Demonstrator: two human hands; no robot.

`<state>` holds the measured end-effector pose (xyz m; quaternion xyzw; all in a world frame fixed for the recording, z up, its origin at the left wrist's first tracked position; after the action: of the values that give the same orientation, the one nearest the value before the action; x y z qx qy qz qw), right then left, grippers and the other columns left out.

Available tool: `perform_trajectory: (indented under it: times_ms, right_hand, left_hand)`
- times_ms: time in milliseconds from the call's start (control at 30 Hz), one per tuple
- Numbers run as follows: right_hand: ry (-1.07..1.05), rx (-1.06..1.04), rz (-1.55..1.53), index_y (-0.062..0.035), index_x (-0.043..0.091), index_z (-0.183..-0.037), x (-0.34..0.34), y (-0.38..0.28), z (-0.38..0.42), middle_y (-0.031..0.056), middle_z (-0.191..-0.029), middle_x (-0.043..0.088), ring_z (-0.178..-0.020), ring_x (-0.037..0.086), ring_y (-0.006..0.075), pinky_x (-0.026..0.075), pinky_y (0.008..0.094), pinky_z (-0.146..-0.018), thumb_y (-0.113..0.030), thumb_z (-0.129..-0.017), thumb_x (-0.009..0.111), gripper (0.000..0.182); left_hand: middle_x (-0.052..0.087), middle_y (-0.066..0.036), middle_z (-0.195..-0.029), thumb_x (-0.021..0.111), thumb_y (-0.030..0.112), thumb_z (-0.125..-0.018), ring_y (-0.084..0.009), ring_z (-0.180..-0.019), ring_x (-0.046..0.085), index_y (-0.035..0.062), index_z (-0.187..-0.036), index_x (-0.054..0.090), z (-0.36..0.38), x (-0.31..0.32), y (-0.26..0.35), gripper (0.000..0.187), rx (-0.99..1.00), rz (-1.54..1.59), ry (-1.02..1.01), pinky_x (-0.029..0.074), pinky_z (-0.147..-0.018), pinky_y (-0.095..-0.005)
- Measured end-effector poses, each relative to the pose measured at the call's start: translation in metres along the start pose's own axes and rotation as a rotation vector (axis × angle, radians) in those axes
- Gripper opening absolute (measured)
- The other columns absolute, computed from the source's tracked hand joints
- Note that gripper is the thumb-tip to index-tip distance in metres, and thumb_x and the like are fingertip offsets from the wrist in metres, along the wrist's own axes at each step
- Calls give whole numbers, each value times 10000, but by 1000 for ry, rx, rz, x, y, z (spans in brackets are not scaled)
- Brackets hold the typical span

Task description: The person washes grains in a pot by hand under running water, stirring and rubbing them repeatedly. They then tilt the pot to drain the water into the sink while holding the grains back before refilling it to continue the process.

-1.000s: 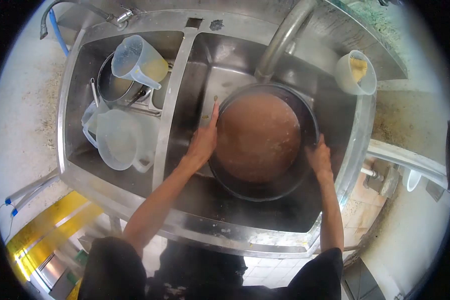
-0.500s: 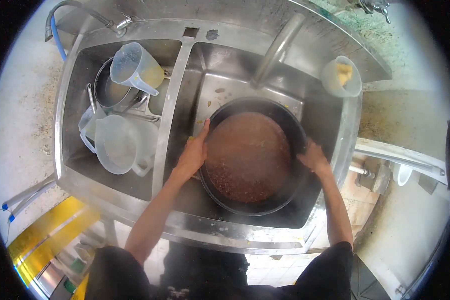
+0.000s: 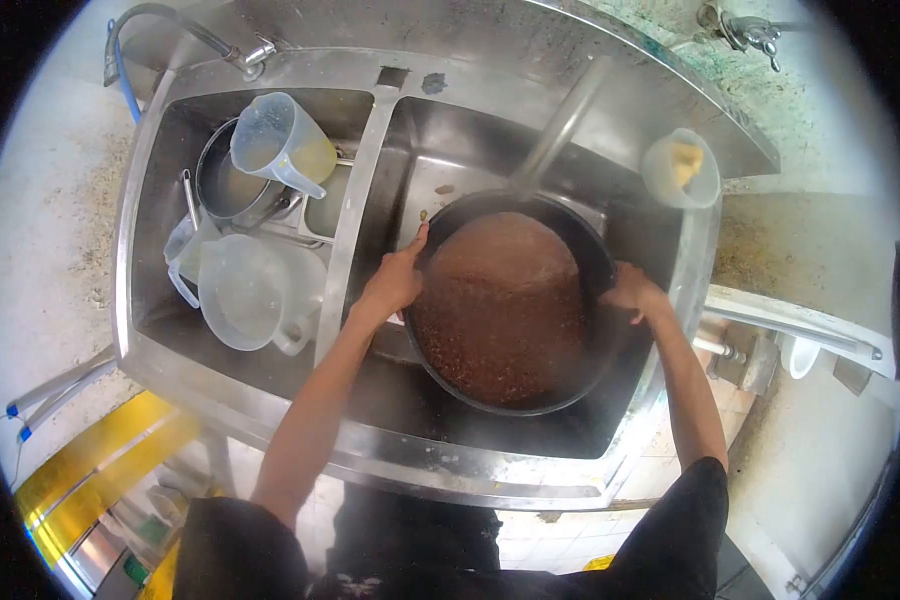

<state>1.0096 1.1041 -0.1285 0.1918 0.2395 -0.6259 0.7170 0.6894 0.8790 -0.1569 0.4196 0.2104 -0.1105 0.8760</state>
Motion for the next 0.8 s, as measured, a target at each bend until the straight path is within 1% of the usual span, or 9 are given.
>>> perform_trajectory:
  times_ms: [33, 100, 300, 367, 400, 467, 567, 700, 800]
  right_hand:
    - [-1, -1, 1, -45, 465, -1343, -5, -5, 0, 190, -1181, 620, -964, 654, 356, 627, 383, -536, -216, -766, 754, 667]
    - [-194, 80, 47, -84, 376, -1421, -9, -12, 0, 160, -1390, 488, -1108, 591, 348, 632, 369, -599, -202, -794, 753, 741]
    - [-277, 137, 83, -28, 495, -1311, -16, -16, -19, 206, -1376, 481, -1043, 608, 352, 636, 376, -584, -219, -798, 763, 610]
    - [-285, 122, 72, -7, 521, -1272, -20, -17, -23, 208, -1369, 484, -1007, 619, 351, 636, 381, -577, -218, -799, 764, 572]
    - [-298, 111, 61, 13, 547, -1232, -20, -18, -24, 211, -1361, 487, -971, 630, 349, 635, 385, -570, -216, -800, 764, 536]
    - [-275, 105, 81, 22, 553, -1214, -23, -22, -25, 205, -1342, 502, -933, 637, 353, 634, 386, -564, -214, -799, 764, 522]
    - [-250, 118, 102, 59, 556, -1190, -32, -30, -19, 216, -1269, 542, -896, 643, 355, 627, 385, -533, -204, -790, 767, 524]
    - [-288, 143, 137, 77, 556, -1188, -43, -33, -23, 236, -1270, 532, -911, 629, 358, 610, 387, -515, -209, -777, 781, 549]
    - [-361, 127, 140, 62, 560, -1191, -44, -28, -50, 242, -1317, 495, -893, 626, 363, 591, 388, -521, -229, -776, 787, 555]
  left_hand:
    - [610, -329, -1087, 474, -28, -820, -416, -757, 684, 259, -1527, 221, -2, -1, 0, 803, 8, -39, 20, 603, -565, -412]
    - [605, -325, -1121, 474, -33, -816, -416, -770, 685, 256, -1527, 221, -10, -3, -2, 808, 15, -81, 43, 608, -569, -408]
    - [556, -291, -1272, 467, -40, -818, -402, -868, 685, 223, -1529, 221, -30, -17, 10, 797, -45, -203, -47, 617, -635, -413]
    - [533, -287, -1307, 467, -47, -803, -393, -1012, 649, 196, -1526, 235, -35, -21, 14, 798, -98, -202, -98, 585, -826, -426]
    - [533, -287, -1307, 467, -47, -803, -393, -1012, 649, 196, -1526, 235, -40, -21, 10, 798, -99, -203, -96, 585, -826, -426]
    - [548, -292, -1282, 481, -46, -784, -388, -1150, 580, 178, -1524, 242, -50, -24, 11, 809, 37, -307, -24, 484, -1004, -420]
    - [543, -269, -1304, 496, -43, -771, -389, -1241, 508, 174, -1527, 234, -52, -27, 16, 829, -75, -342, -78, 400, -1087, -415]
    - [534, -249, -1327, 508, -28, -787, -391, -1228, 518, 179, -1533, 209, -56, -33, 28, 831, -127, -373, -120, 410, -1080, -421]
    - [518, -244, -1346, 521, -19, -796, -377, -1135, 594, 179, -1536, 195, -71, -37, 29, 833, -195, -430, -160, 517, -958, -426]
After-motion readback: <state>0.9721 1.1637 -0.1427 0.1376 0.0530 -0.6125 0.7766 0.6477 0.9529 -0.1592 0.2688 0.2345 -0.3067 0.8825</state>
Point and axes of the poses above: each hand's wrist, its own z-axis away from the middle knuckle, its own x-axis out of the palm, y = z × x, the point moved 6 cm from there along -z, towards the middle knuckle
